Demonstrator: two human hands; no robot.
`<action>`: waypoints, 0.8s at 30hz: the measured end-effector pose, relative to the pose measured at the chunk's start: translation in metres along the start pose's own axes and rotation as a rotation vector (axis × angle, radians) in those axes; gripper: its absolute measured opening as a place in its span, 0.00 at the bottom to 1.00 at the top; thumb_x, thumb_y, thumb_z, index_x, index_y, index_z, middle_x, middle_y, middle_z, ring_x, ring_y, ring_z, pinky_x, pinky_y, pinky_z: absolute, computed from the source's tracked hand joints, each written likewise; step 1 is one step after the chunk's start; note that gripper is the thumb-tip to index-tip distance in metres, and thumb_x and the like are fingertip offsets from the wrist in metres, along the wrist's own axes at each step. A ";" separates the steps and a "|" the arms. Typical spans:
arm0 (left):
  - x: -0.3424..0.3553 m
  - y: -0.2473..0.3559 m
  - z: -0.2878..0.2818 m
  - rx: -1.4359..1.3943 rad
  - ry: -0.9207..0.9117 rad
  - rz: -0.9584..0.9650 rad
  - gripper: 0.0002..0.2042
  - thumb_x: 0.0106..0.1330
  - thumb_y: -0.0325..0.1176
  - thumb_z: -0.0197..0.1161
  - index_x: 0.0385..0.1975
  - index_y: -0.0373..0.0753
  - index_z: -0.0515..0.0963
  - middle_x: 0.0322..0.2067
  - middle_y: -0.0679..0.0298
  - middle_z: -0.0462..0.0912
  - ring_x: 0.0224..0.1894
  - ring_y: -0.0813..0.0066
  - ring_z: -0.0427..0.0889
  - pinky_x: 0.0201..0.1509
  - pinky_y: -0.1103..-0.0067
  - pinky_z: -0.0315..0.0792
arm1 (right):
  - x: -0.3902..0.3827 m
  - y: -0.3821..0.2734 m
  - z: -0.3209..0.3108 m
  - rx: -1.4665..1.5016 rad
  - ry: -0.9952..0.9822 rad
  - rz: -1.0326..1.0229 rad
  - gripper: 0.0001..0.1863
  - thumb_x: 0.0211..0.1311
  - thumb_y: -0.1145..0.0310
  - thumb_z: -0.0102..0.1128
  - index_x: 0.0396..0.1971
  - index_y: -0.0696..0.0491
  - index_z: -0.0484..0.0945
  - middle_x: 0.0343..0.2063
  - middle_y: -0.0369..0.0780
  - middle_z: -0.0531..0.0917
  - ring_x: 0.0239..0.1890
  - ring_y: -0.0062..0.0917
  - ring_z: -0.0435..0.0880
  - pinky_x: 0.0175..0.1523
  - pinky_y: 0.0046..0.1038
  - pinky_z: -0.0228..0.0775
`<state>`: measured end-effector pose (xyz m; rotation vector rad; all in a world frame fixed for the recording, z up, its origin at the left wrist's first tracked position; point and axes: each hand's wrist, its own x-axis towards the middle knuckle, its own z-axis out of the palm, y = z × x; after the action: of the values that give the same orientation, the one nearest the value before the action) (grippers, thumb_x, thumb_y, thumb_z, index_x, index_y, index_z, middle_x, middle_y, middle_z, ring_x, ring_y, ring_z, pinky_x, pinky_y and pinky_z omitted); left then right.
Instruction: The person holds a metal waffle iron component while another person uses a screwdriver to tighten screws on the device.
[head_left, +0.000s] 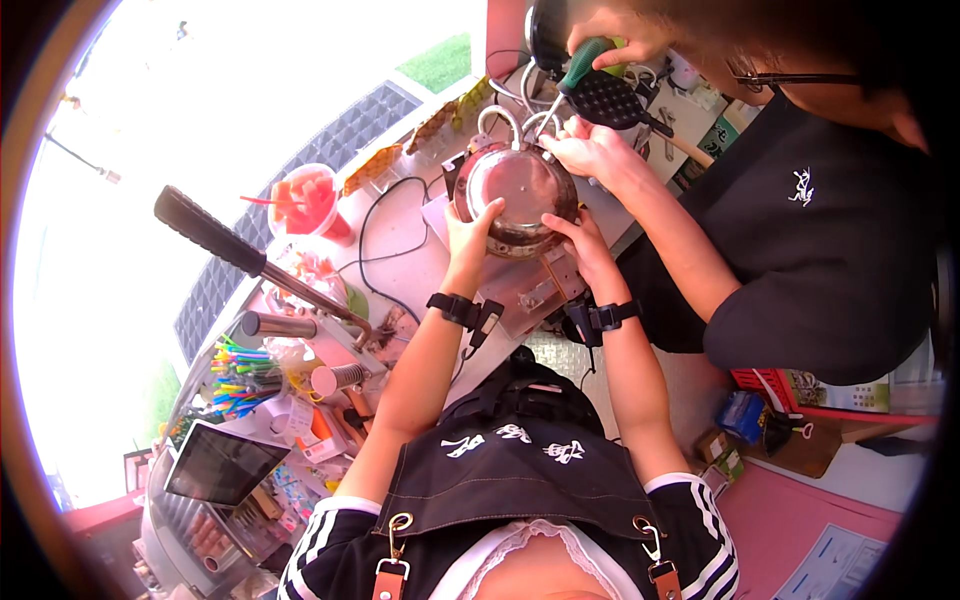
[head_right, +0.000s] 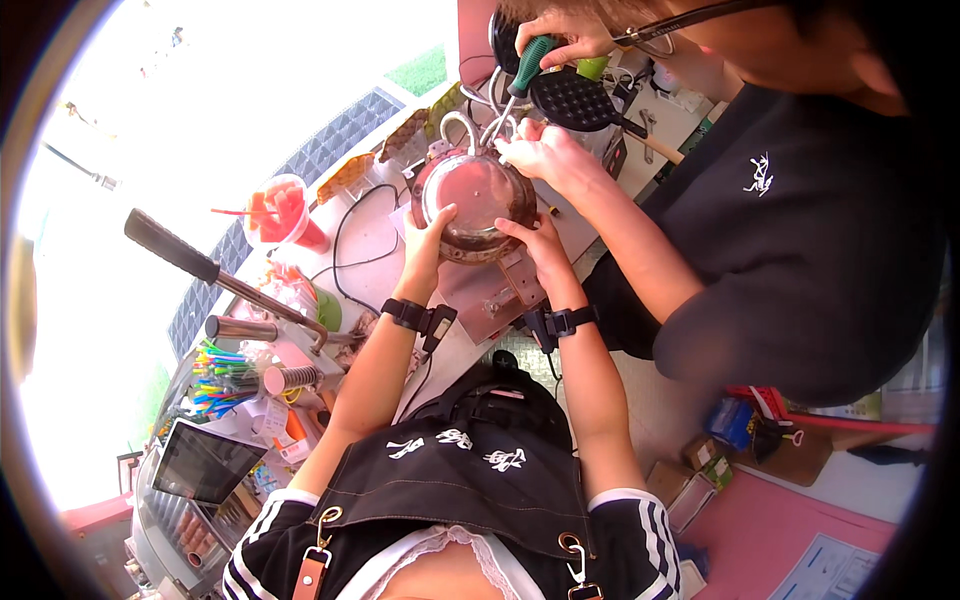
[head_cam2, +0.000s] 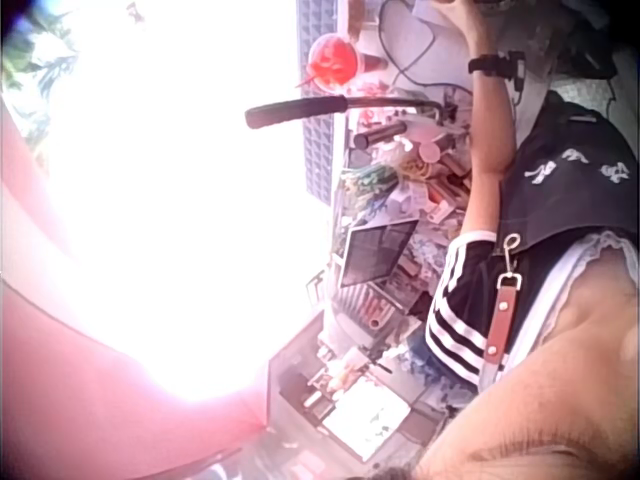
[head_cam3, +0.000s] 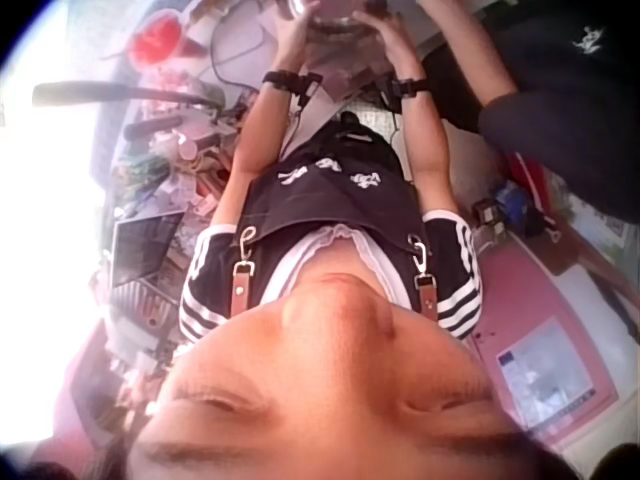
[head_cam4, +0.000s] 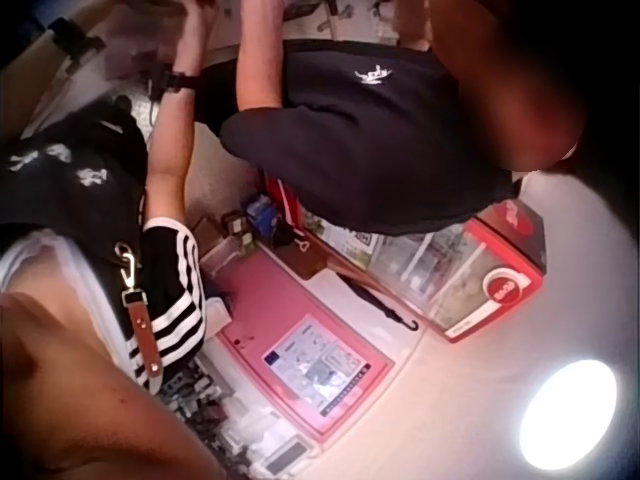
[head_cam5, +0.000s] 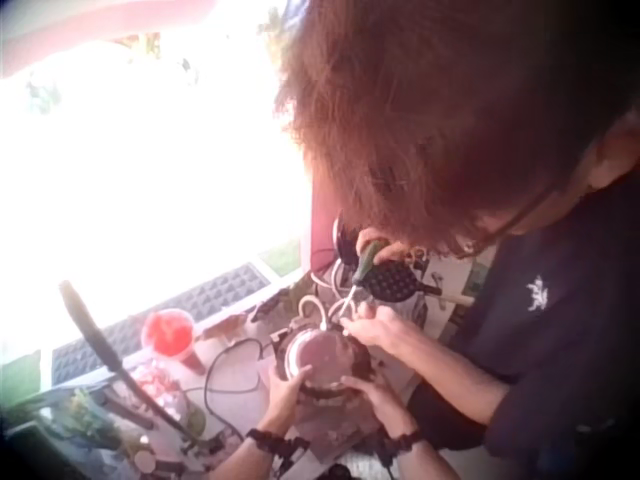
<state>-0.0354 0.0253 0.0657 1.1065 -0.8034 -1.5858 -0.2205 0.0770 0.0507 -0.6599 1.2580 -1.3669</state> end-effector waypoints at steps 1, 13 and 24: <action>0.000 0.000 0.000 -0.002 0.005 -0.005 0.34 0.53 0.36 0.75 0.56 0.36 0.62 0.47 0.55 0.75 0.46 0.69 0.79 0.46 0.75 0.77 | 0.000 -0.001 0.001 0.002 -0.007 0.001 0.29 0.48 0.67 0.77 0.49 0.61 0.73 0.41 0.38 0.81 0.43 0.22 0.80 0.51 0.24 0.69; 0.007 -0.009 -0.004 0.036 -0.004 0.027 0.35 0.53 0.38 0.75 0.57 0.36 0.61 0.49 0.56 0.73 0.47 0.68 0.79 0.45 0.75 0.78 | 0.005 0.009 -0.003 -0.063 -0.023 -0.036 0.22 0.56 0.64 0.71 0.50 0.55 0.76 0.41 0.33 0.82 0.43 0.17 0.79 0.49 0.21 0.67; 0.005 -0.006 -0.005 0.021 0.007 0.031 0.35 0.52 0.37 0.76 0.57 0.34 0.63 0.50 0.55 0.75 0.50 0.68 0.78 0.51 0.74 0.74 | 0.000 0.000 0.002 -0.022 -0.026 -0.014 0.24 0.52 0.66 0.74 0.47 0.56 0.75 0.41 0.35 0.81 0.43 0.19 0.79 0.50 0.23 0.69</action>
<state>-0.0329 0.0221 0.0572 1.1084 -0.8306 -1.5501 -0.2183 0.0768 0.0513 -0.7007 1.2515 -1.3541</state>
